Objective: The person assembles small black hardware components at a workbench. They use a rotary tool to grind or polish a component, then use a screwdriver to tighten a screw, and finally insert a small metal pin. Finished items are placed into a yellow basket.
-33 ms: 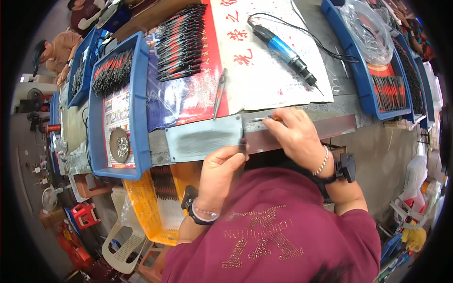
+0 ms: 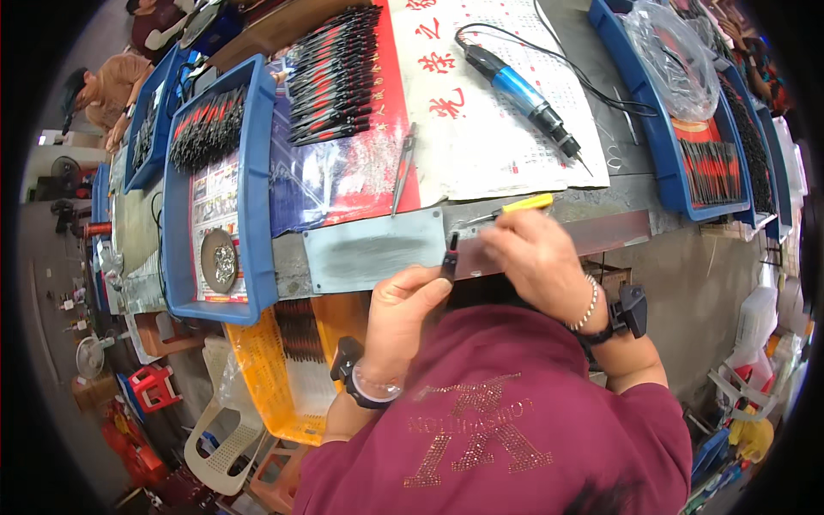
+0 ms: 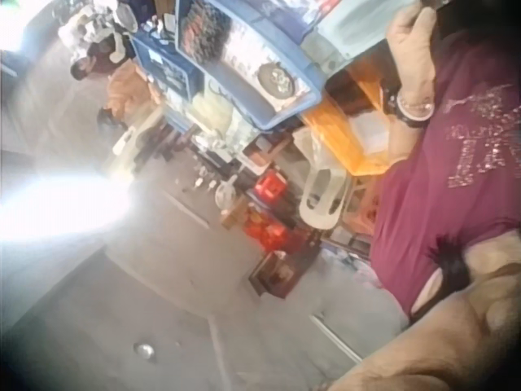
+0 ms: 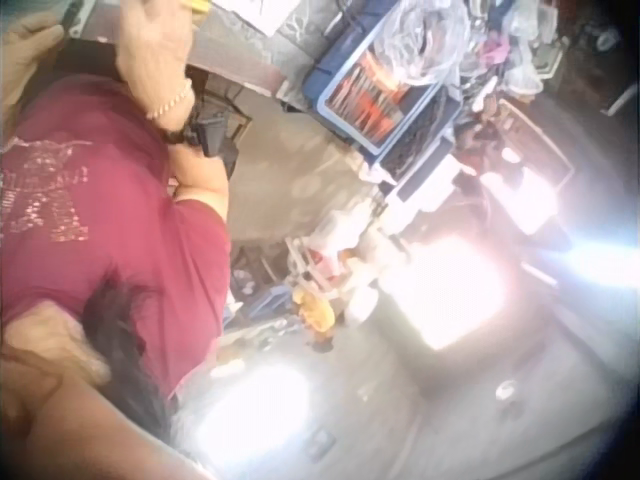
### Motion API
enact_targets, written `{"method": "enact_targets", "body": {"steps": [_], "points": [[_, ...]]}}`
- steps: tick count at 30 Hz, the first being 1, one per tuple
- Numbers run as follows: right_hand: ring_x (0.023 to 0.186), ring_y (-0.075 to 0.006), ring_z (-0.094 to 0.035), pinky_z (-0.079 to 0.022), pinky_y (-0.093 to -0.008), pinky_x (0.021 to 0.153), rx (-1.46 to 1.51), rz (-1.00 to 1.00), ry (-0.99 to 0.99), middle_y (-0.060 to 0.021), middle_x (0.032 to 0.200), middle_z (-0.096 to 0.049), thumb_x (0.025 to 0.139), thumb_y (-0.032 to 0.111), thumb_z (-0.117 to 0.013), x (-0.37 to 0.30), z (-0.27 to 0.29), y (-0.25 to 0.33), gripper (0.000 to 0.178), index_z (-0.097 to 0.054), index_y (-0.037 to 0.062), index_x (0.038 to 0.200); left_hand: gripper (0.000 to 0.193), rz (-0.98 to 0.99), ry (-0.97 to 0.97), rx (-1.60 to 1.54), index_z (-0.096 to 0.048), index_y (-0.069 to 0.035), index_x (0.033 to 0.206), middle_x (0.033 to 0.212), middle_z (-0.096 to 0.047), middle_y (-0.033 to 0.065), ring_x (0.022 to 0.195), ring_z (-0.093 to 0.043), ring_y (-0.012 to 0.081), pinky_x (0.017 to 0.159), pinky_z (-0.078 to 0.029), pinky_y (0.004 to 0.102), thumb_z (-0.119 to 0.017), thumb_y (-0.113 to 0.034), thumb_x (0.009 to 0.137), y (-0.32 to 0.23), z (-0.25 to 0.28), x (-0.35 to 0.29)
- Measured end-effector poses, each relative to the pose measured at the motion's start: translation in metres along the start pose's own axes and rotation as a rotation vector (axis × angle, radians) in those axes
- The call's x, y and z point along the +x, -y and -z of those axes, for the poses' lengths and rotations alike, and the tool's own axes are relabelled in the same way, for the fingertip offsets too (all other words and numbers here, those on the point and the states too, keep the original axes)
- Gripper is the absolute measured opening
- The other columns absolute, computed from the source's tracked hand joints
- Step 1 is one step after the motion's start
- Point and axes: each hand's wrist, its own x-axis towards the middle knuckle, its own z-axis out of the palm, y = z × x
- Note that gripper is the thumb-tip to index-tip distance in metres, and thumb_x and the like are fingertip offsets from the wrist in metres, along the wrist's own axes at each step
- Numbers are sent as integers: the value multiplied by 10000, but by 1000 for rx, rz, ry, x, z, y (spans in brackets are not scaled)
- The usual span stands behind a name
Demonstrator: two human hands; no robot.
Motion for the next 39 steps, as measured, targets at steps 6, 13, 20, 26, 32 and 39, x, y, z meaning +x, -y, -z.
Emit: {"method": "enact_targets", "body": {"steps": [6, 13, 20, 26, 32, 39], "points": [[673, -112, -599, -479, -297, 596, 1108, -597, 390, -52, 719, -610, 917, 140, -635, -27, -36, 42, 165, -621, -22, 885, 117, -206, -17, 277, -685, 70, 958, 807, -582, 11, 730, -512, 67, 661, -412, 196, -680, 39, 845, 9, -10, -6], [528, -80, -579, -468, -236, 479, 1265, -644, 463, -40, 659, -604, 933, 156, -611, -30, -35, 49, 217, -611, -20, 805, 161, -376, 1, 634, -682, 70, 1012, 775, -555, 23, 710, -502, 81, 635, -406, 204, -646, 58, 856, 8, -7, -16], [513, -93, -616, -470, -235, 474, 1218, -640, 420, -50, 609, -625, 935, 142, -605, -18, -23, 55, 289, -597, -23, 697, 166, -318, 32, 487, -676, 74, 1031, 780, -561, 41, 694, -508, 88, 618, -415, 215, -624, 57, 874, -4, -7, -12], [540, -99, -629, -478, -230, 485, 1249, -764, 542, -55, 673, -635, 934, 111, -589, -23, -17, 60, 244, -605, -28, 734, 172, -314, 178, 612, -674, 67, 1036, 767, -551, 46, 704, -506, 110, 623, -416, 231, -627, 48, 872, -8, -3, -13], [539, -106, -629, -472, -234, 488, 1297, -743, 506, -61, 672, -641, 933, 142, -617, -22, -22, 59, 266, -614, -29, 729, 181, -304, 180, 634, -675, 60, 1044, 746, -530, 50, 684, -500, 115, 610, -408, 238, -635, 34, 869, -10, 2, -13], [548, -113, -633, -478, -239, 501, 1312, -822, 550, -77, 686, -651, 930, 147, -619, -22, -24, 61, 270, -623, -37, 733, 183, -305, 211, 661, -675, 54, 1047, 732, -529, 53, 668, -491, 124, 599, -403, 247, -643, 19, 870, -10, 8, -12]]}}
